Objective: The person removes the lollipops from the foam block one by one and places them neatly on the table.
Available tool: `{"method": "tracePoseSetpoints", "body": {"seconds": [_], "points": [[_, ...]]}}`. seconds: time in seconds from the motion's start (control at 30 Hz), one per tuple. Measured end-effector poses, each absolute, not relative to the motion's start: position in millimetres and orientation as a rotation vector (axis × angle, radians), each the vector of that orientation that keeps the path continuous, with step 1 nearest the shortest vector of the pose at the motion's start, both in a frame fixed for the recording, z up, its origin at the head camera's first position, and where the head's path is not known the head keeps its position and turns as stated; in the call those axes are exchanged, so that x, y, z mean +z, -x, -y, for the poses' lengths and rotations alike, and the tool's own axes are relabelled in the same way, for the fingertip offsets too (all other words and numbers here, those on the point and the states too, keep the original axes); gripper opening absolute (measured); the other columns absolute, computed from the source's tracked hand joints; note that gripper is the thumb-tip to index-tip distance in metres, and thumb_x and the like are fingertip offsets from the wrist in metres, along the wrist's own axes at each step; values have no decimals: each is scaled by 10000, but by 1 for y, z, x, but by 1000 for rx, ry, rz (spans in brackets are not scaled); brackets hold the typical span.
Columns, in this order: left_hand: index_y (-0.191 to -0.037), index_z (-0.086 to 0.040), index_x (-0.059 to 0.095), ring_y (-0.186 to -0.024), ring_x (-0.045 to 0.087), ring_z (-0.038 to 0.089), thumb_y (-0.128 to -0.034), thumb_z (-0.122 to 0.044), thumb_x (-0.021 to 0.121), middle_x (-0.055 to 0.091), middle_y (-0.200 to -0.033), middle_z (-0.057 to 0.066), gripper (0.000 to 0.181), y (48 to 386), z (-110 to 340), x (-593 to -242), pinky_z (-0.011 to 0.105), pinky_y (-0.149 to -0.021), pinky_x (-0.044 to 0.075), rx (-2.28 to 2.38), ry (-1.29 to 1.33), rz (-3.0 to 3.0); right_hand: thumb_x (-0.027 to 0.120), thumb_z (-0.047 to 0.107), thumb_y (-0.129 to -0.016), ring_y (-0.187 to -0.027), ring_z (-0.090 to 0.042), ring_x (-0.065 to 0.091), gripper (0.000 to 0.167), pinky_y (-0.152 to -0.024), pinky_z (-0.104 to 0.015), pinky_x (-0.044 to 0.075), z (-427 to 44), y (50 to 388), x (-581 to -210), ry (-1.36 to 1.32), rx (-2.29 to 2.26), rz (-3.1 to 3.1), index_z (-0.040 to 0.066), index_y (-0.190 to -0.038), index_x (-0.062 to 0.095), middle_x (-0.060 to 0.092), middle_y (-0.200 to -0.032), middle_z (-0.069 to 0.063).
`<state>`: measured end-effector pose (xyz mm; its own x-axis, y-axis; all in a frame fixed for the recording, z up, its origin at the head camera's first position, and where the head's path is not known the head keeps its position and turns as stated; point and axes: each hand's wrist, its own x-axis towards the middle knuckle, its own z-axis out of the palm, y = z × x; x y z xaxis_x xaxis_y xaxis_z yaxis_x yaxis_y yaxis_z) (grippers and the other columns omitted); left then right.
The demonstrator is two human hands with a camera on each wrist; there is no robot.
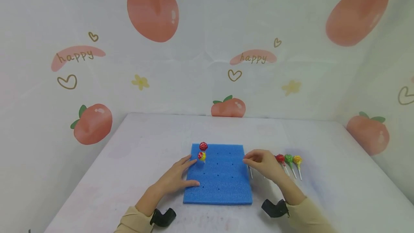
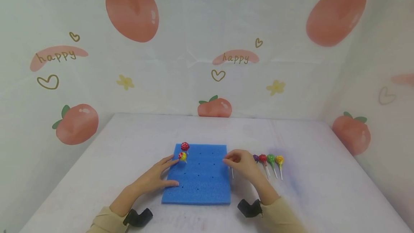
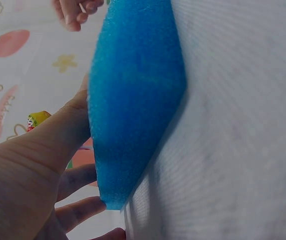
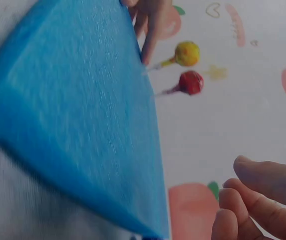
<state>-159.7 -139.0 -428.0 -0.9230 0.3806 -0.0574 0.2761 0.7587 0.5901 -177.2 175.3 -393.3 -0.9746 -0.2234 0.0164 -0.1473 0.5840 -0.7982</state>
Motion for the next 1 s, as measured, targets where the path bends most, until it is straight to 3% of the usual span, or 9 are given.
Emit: {"method": "tracePoseSetpoints", "body": {"seconds": [0.2, 1.0], "points": [[-1396, -123, 433, -1382, 299, 409, -766, -470, 715, 307, -1510, 174, 772, 160, 139, -429, 607, -1066, 320, 892, -527, -2781, 675, 221, -852, -685, -101, 523, 214, -562, -162, 460, -152, 180, -397, 419, -1365, -2692, 38, -962, 694, 668, -850, -82], [-1392, -122, 440, -1377, 299, 421, -765, -468, 716, 308, -1509, 179, 768, 161, 139, -427, 624, -1052, 321, 906, -528, -2773, 675, 215, -853, -683, -102, 597, 327, -547, -181, 478, -80, 187, -411, 625, -1413, -2586, 20, -1111, 632, 687, -857, -108]]}}
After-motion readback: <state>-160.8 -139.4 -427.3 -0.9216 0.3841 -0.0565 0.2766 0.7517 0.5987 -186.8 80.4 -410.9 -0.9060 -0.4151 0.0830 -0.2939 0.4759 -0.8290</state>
